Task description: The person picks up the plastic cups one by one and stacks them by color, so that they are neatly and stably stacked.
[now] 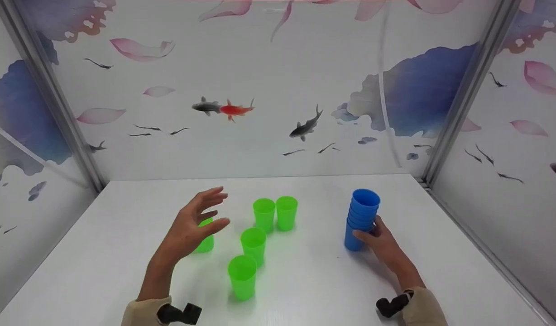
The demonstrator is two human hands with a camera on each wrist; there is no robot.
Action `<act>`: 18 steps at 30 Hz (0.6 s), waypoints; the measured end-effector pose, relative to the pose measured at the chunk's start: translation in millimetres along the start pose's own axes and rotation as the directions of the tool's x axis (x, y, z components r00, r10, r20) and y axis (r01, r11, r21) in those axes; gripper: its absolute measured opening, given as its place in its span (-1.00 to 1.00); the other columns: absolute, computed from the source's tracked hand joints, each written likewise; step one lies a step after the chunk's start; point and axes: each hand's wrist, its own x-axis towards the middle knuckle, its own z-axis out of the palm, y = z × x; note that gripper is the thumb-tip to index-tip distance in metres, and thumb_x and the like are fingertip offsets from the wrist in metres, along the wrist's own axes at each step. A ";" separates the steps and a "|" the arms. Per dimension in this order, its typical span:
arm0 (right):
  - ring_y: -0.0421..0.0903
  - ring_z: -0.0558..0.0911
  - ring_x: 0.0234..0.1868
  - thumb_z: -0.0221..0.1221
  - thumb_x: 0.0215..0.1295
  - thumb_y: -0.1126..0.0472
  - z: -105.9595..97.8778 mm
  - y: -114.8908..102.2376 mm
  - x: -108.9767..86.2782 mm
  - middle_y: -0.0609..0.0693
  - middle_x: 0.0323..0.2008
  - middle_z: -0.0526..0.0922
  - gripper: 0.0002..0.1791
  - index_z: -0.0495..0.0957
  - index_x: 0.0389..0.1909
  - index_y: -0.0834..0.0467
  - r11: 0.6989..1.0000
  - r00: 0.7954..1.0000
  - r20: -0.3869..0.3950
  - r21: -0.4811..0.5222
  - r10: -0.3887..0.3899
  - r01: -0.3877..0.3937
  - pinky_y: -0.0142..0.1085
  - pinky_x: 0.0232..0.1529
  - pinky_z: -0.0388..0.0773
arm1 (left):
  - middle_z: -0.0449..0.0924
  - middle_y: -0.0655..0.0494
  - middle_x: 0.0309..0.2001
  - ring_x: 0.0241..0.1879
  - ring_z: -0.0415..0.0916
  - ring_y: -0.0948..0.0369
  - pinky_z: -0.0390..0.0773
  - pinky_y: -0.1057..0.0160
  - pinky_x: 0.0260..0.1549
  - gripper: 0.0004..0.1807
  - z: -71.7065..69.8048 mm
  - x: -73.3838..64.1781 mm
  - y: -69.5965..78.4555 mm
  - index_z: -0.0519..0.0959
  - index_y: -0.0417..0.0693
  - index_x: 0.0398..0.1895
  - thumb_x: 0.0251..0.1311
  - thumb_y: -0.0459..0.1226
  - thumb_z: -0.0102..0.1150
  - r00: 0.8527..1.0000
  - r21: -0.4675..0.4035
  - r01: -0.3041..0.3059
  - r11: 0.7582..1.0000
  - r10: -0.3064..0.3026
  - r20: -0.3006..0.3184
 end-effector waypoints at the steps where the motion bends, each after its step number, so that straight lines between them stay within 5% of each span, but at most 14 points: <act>1: 0.35 -0.18 0.61 0.20 0.36 -0.19 0.1 0.3 -0.1 0.23 0.62 -0.22 0.13 -0.39 0.61 0.06 1.000 1.000 -0.001 -0.002 0.000 0.000 0.30 0.51 -0.09 | 0.47 0.04 0.36 0.41 0.38 0.08 0.45 0.04 0.35 -0.28 -4.4 -1.3 -2.6 0.33 0.10 0.44 0.22 -0.25 0.36 1.000 0.002 0.003 1.000 -0.003 -0.013; 9: 0.37 -0.18 0.60 0.19 0.36 -0.21 0.6 2.4 -0.6 0.26 0.62 -0.21 0.15 -0.40 0.61 0.07 1.000 1.000 0.004 -0.029 0.013 -0.013 0.30 0.51 -0.08 | 0.49 0.00 0.35 0.38 0.42 0.09 0.49 0.16 0.32 -0.33 -28.9 -6.6 -25.7 0.36 0.03 0.42 0.24 -0.27 0.35 0.991 -0.015 0.065 0.998 -0.066 -0.120; 15: 0.38 -0.16 0.59 0.19 0.35 -0.22 -0.7 0.7 0.5 0.28 0.61 -0.20 0.15 -0.40 0.61 0.07 0.999 1.000 0.000 -0.033 0.028 -0.028 0.30 0.51 -0.06 | 0.50 -0.02 0.33 0.38 0.41 0.09 0.46 0.51 0.23 -0.34 -38.2 -6.0 -47.2 0.36 -0.01 0.41 0.24 -0.29 0.35 0.975 -0.057 0.114 0.992 -0.123 -0.187; 18: 0.37 -0.18 0.60 0.19 0.35 -0.22 0.0 0.1 1.6 0.27 0.62 -0.22 0.16 -0.40 0.61 0.07 0.999 1.000 0.006 -0.034 0.026 -0.026 0.30 0.51 -0.08 | 0.47 -0.02 0.36 0.41 0.38 0.08 0.44 0.41 0.29 -0.31 -40.4 -6.6 -57.7 0.34 -0.01 0.43 0.24 -0.27 0.35 0.968 -0.055 0.136 0.989 -0.144 -0.206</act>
